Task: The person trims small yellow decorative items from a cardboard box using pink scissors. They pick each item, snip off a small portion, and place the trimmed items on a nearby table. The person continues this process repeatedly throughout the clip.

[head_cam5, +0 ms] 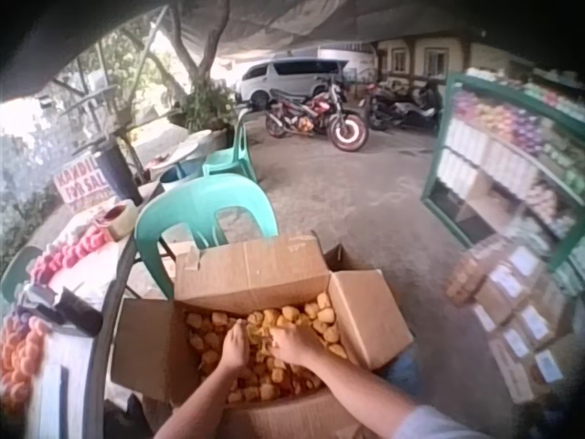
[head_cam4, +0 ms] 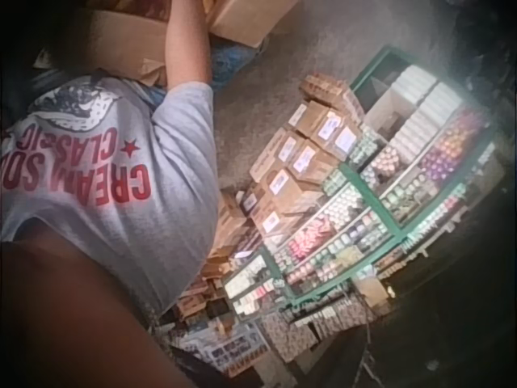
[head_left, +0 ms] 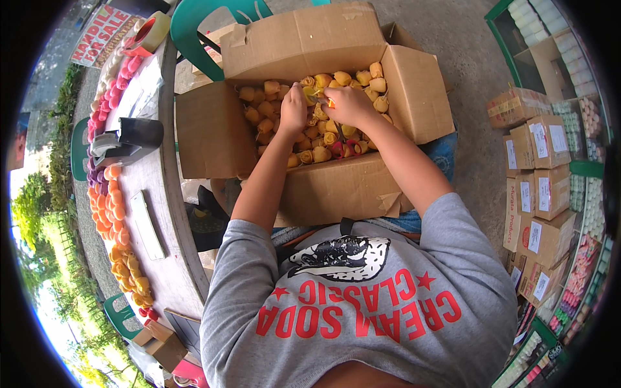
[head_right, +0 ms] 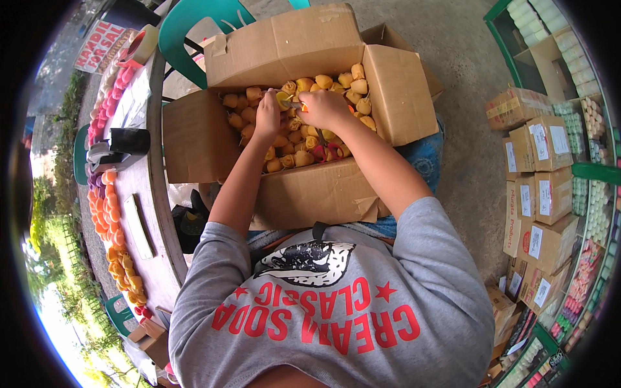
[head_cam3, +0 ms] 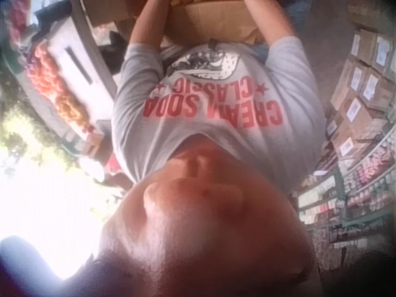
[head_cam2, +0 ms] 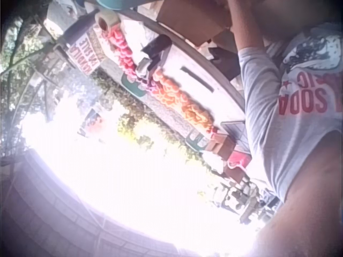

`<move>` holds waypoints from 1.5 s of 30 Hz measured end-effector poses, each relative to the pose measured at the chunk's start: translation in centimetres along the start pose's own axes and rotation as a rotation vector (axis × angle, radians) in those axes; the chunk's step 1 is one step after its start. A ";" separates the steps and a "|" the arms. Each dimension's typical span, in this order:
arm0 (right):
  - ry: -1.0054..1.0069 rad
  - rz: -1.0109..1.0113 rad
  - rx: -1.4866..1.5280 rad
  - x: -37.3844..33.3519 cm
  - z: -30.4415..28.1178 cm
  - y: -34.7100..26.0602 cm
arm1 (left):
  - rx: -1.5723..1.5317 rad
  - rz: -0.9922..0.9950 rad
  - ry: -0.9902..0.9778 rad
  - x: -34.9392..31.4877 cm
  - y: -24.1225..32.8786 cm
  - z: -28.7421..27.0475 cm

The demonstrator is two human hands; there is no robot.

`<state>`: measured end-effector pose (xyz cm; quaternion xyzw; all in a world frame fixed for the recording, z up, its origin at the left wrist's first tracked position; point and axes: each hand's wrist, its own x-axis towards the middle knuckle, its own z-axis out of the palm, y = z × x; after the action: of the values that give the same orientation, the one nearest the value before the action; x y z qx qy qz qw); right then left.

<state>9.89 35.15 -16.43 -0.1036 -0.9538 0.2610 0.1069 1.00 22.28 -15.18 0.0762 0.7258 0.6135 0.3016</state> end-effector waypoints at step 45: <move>0.366 -0.031 0.095 0.7 -0.2 2.0 | 1.951 0.235 -0.514 1.6 -3.4 -1.6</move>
<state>9.52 37.11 -17.17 -0.1295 -0.9065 0.2808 0.2873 -0.24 20.92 -18.84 0.4894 0.8111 -0.2560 0.1925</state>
